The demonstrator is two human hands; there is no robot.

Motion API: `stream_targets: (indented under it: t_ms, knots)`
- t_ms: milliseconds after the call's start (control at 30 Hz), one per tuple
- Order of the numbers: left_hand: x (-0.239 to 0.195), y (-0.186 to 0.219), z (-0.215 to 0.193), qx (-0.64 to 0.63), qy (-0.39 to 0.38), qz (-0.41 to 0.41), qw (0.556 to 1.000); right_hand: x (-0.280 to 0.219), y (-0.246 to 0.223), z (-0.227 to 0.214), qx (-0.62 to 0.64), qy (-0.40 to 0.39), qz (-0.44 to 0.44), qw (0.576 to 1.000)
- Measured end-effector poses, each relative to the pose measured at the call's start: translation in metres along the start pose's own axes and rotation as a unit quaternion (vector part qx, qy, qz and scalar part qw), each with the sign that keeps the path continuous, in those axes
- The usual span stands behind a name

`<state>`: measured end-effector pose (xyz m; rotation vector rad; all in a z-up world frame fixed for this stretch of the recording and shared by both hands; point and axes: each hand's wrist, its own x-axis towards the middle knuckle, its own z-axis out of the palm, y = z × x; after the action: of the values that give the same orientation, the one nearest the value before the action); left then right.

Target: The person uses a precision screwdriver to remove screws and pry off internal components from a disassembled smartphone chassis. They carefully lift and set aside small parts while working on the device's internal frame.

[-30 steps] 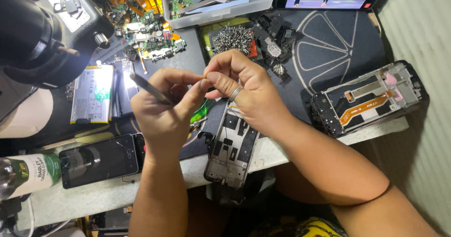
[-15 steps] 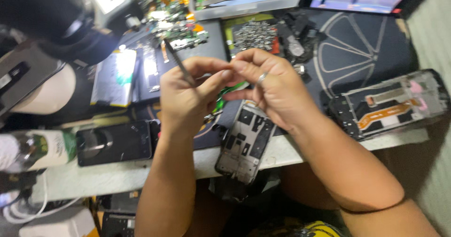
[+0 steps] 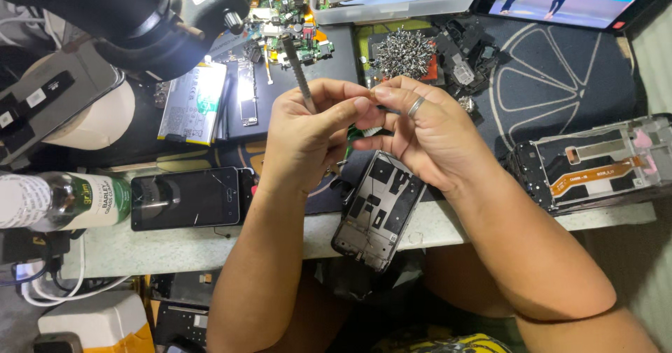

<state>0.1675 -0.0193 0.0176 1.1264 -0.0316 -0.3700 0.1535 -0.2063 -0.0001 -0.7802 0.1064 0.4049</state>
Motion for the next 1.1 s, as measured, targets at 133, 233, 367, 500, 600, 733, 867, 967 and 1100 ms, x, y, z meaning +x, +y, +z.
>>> stream_targets:
  t_ms: [133,233,367,500,600,733,867,967,1100]
  knots:
    - [0.001,-0.0003,-0.0003,0.003,0.003,-0.01,1.0,0.0011,0.0017,-0.0014,-0.012,0.003,-0.006,1.0]
    - [0.0016,-0.0014,-0.0005,0.001,0.004,-0.011,1.0,0.0019,0.0027,-0.0024,-0.021,0.01,-0.009,1.0]
    - [0.0021,-0.0033,-0.0011,0.013,0.012,-0.007,1.0,0.002,0.0037,-0.003,-0.027,0.004,-0.012,1.0]
    - [0.0029,-0.0046,-0.0015,0.013,0.01,0.005,1.0,0.003,0.0059,-0.0025,-0.047,0.013,-0.024,0.998]
    - [0.0022,-0.0045,-0.0011,0.024,0.024,0.001,0.999,0.0027,0.006,-0.0016,-0.062,0.019,-0.035,0.997]
    - [0.0022,-0.003,-0.0009,0.048,0.021,0.011,0.999,0.0008,0.0065,-0.0009,-0.071,0.012,-0.045,0.996]
    - [0.0008,-0.0022,0.0006,0.054,0.021,0.023,0.998,0.0015,0.0064,-0.0021,-0.081,0.013,-0.054,0.995]
    - [0.0005,-0.0021,0.0015,0.064,0.02,0.032,0.997,0.0013,0.0073,-0.0028,-0.104,0.018,-0.07,0.992]
    - [-0.0001,-0.0027,0.0011,0.085,0.018,0.044,0.995,0.0013,0.0097,-0.0035,-0.13,0.03,-0.09,0.987]
